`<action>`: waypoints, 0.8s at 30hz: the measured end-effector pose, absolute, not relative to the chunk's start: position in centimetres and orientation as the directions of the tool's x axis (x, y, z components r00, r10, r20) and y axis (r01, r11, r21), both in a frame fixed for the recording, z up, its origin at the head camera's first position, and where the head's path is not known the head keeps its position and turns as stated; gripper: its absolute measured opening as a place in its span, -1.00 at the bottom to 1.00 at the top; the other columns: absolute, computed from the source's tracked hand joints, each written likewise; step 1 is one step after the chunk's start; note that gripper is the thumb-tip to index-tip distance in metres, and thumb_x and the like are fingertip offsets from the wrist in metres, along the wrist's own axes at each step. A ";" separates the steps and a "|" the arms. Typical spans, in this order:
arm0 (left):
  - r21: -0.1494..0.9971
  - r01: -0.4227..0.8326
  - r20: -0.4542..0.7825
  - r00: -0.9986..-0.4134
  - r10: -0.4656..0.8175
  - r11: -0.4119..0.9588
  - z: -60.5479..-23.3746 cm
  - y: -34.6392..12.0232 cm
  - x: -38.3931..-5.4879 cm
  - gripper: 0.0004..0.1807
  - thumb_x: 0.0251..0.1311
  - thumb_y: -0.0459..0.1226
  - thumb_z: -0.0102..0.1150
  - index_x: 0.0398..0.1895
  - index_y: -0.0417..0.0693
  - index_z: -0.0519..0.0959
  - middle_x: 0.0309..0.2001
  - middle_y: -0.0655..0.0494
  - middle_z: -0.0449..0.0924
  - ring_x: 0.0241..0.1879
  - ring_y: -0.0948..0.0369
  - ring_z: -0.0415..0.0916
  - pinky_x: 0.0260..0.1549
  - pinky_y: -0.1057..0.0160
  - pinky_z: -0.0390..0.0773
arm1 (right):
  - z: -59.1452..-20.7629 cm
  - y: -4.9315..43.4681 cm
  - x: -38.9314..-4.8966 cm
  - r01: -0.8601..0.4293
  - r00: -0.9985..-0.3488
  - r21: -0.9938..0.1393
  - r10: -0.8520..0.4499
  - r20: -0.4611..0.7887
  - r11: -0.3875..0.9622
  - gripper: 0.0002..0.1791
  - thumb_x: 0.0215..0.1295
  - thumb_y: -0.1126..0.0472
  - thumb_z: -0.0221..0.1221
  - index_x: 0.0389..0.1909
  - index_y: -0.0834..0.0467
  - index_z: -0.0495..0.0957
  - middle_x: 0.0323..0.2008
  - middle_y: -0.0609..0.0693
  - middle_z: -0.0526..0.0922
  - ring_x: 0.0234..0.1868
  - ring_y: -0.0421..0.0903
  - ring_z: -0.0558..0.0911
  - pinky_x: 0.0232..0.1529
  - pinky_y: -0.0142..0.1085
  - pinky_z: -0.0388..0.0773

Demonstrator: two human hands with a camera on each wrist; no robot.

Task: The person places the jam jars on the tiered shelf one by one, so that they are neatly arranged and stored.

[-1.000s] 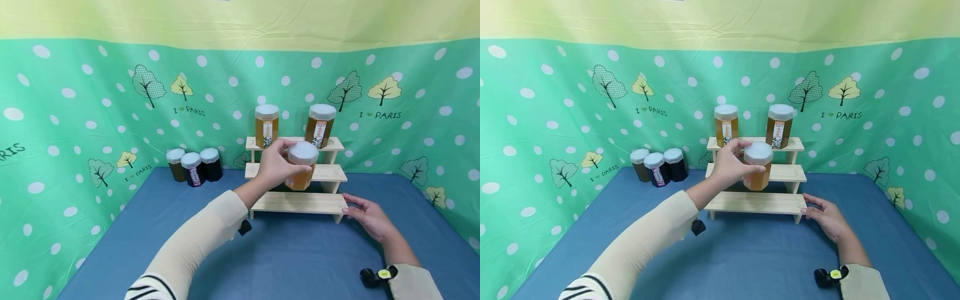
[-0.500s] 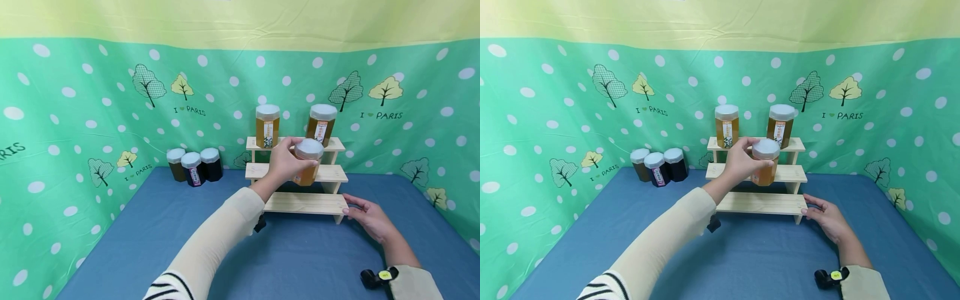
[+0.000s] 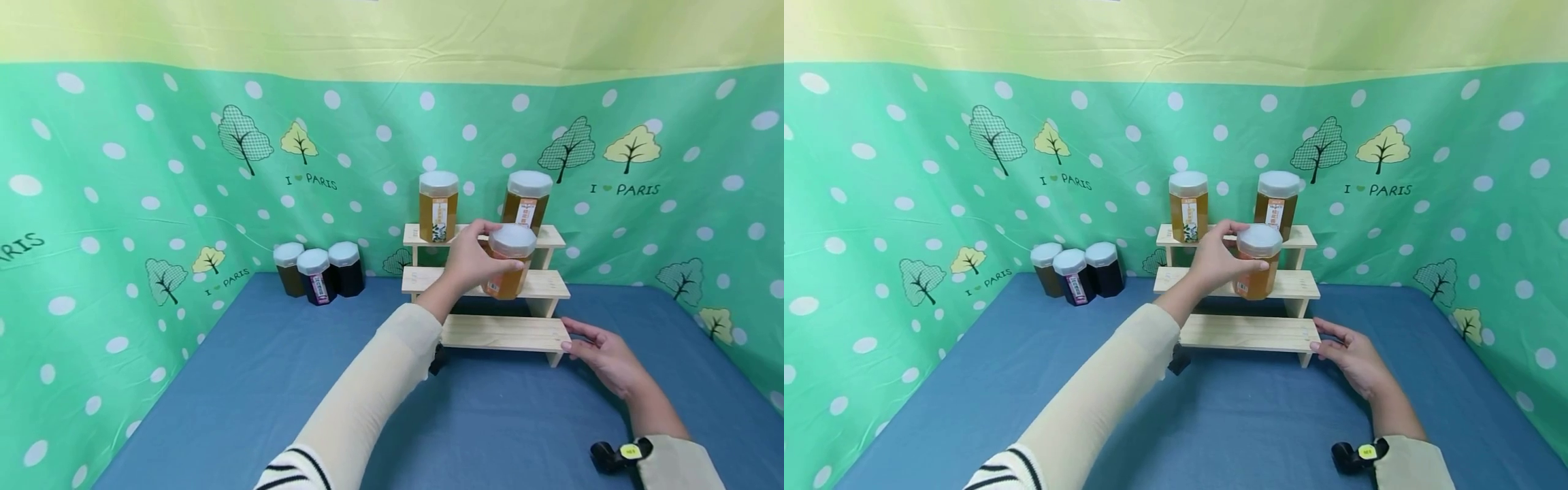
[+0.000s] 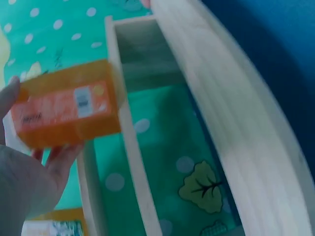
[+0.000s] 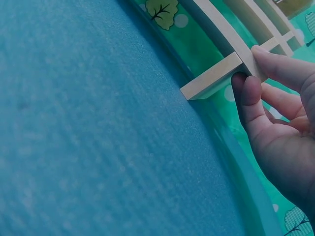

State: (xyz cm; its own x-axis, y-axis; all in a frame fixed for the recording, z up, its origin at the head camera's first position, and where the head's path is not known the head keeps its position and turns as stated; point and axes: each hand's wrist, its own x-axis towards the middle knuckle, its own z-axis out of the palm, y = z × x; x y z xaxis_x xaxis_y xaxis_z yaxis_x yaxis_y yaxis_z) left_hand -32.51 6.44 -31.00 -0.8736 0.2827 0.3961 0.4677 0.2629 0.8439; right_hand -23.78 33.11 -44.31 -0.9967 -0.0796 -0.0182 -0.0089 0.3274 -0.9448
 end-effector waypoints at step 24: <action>0.767 0.474 0.433 -0.880 0.197 0.432 -31.3 9.1 -31.9 -0.33 -0.10 -0.15 0.57 0.15 0.10 0.49 0.07 0.21 0.47 -0.01 0.28 0.48 -0.21 0.48 0.53 | -44.2 33.1 -23.5 -0.003 -0.996 -0.943 -0.083 -0.026 0.333 -0.16 0.38 0.04 0.19 0.46 0.39 0.04 0.37 0.37 0.15 -0.11 -0.34 0.53 -0.13 -0.47 0.52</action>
State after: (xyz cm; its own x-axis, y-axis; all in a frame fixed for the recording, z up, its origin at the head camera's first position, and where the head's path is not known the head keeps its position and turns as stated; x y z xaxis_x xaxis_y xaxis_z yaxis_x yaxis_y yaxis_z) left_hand -31.85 9.08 -31.34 -0.8798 0.1970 0.4327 0.4741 0.4320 0.7672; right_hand -23.50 33.12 -44.19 -0.9962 -0.0831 -0.0259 -0.0033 0.3331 -0.9429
